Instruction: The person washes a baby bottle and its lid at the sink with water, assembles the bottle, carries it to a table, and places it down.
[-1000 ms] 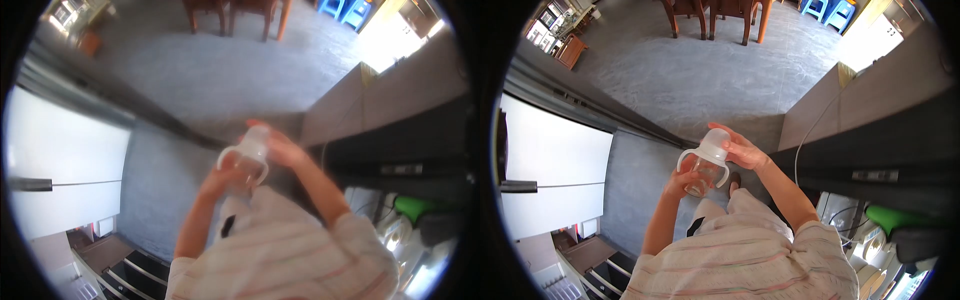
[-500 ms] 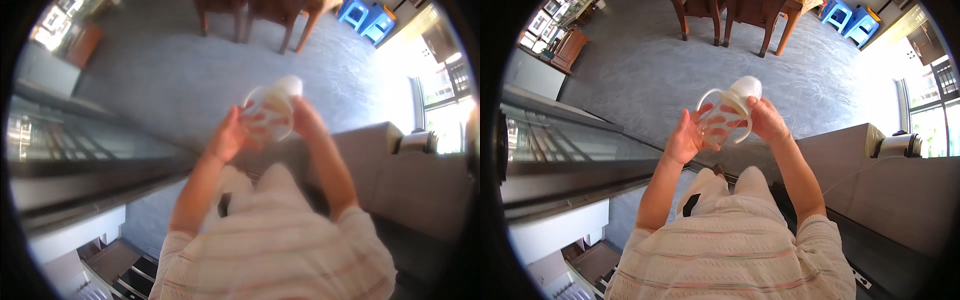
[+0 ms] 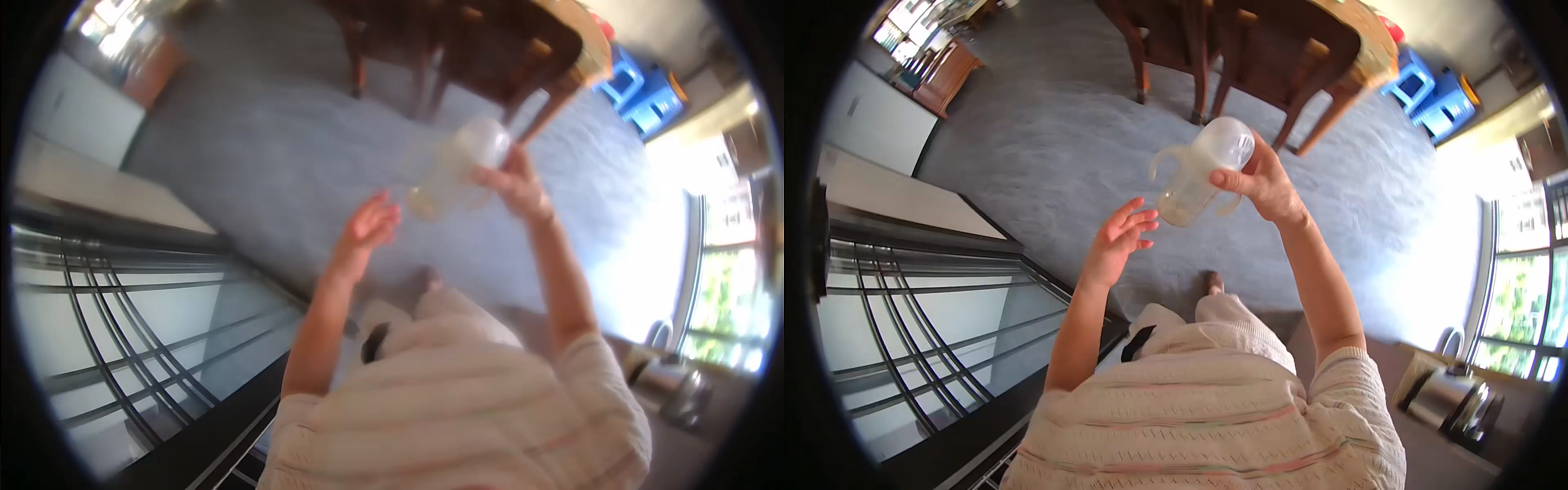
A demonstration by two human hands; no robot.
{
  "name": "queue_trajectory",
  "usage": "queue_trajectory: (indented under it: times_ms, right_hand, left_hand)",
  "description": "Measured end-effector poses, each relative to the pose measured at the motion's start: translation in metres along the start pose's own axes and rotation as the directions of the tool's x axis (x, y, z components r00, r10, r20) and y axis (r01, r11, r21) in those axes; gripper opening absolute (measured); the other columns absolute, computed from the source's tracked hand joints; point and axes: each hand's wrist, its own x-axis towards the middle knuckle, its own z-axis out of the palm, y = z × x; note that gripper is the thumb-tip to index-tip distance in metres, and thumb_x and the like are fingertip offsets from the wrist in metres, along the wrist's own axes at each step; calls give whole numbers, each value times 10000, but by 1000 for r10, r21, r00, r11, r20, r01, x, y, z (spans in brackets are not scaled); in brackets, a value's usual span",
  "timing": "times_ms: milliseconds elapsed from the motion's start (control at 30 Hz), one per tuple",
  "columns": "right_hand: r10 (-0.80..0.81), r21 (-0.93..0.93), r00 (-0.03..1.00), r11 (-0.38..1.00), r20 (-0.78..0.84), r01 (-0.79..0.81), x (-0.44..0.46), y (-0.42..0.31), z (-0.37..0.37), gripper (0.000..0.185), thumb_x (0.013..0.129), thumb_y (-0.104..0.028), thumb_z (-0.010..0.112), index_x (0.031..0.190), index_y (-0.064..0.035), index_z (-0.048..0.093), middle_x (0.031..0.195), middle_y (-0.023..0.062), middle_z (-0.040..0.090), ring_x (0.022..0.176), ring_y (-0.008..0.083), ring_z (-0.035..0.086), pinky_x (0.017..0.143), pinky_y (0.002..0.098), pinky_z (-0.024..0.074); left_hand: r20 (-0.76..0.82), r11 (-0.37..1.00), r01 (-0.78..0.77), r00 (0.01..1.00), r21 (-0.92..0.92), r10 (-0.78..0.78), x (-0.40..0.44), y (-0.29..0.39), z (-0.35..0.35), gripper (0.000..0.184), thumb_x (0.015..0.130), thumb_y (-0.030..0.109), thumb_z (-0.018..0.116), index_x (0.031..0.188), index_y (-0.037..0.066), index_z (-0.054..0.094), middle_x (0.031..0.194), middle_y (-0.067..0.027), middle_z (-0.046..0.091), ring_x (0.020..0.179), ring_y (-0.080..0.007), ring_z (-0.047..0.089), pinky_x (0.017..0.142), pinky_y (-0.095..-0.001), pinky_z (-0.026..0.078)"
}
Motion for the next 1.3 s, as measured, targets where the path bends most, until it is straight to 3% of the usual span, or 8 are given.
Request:
queue_trajectory:
  times_ms: [200,267,333,433,633,867,1133,1300]
  right_hand:
    - [96,-39,919,995,383,-88,146,61,37,693,643,-191,782,1223,-63,425,1070,73,566,1010,179,526,885,340,432]
    - [87,-435,874,888,478,149,186,63,70,712,626,-198,767,1231,-54,420,1060,102,580,993,211,549,872,328,442]
    - [151,-321,816,946,558,45,224,79,92,714,618,-212,747,1234,-55,421,1051,117,581,997,231,552,869,329,446]
    - [200,-302,758,953,620,-5,284,95,115,699,611,-226,723,1224,-62,429,1041,130,582,992,255,556,862,339,451]
    - [260,-400,789,916,556,-20,405,75,144,645,627,-201,707,1199,-75,437,1040,123,583,989,256,557,853,349,455]
    - [280,-451,759,892,588,20,564,109,135,763,631,-269,760,1265,-69,387,1114,118,551,1036,221,529,878,344,421]
    - [401,-429,476,902,783,-56,797,120,219,800,657,-212,748,1325,-78,329,1195,103,515,1100,213,482,951,338,372]
    - [169,-265,388,942,906,208,928,181,306,784,677,-181,698,1347,-100,298,1261,110,453,1159,253,428,961,351,359]
  left_hand:
    - [-345,933,-55,920,357,186,33,46,-77,580,745,38,626,1279,42,400,1204,-94,482,1021,-154,478,752,-244,432]
    - [-382,928,-35,905,372,187,51,69,-108,553,747,23,625,1260,32,420,1166,-82,496,921,-118,498,684,-211,430]
    - [-378,946,7,917,325,124,67,96,-133,521,751,20,630,1236,22,440,1094,-67,531,798,-87,519,610,-189,420]
    - [-239,846,53,967,530,89,105,106,-208,434,776,58,628,1181,13,477,924,-38,576,635,-60,509,524,-178,382]
    - [-124,976,71,991,208,-45,217,187,-277,277,767,120,660,1018,40,577,783,-4,581,625,-55,517,554,-201,435]
    - [108,932,206,963,298,-247,358,214,-393,211,841,191,583,963,19,585,785,-31,596,648,-105,571,540,-230,442]
    - [-269,884,346,925,314,-267,430,322,-516,193,836,207,595,889,21,609,740,-35,603,634,-112,568,544,-243,446]
    - [-605,987,135,794,83,-58,421,341,-600,201,827,208,610,842,8,607,706,-43,596,588,-130,568,531,-252,451]
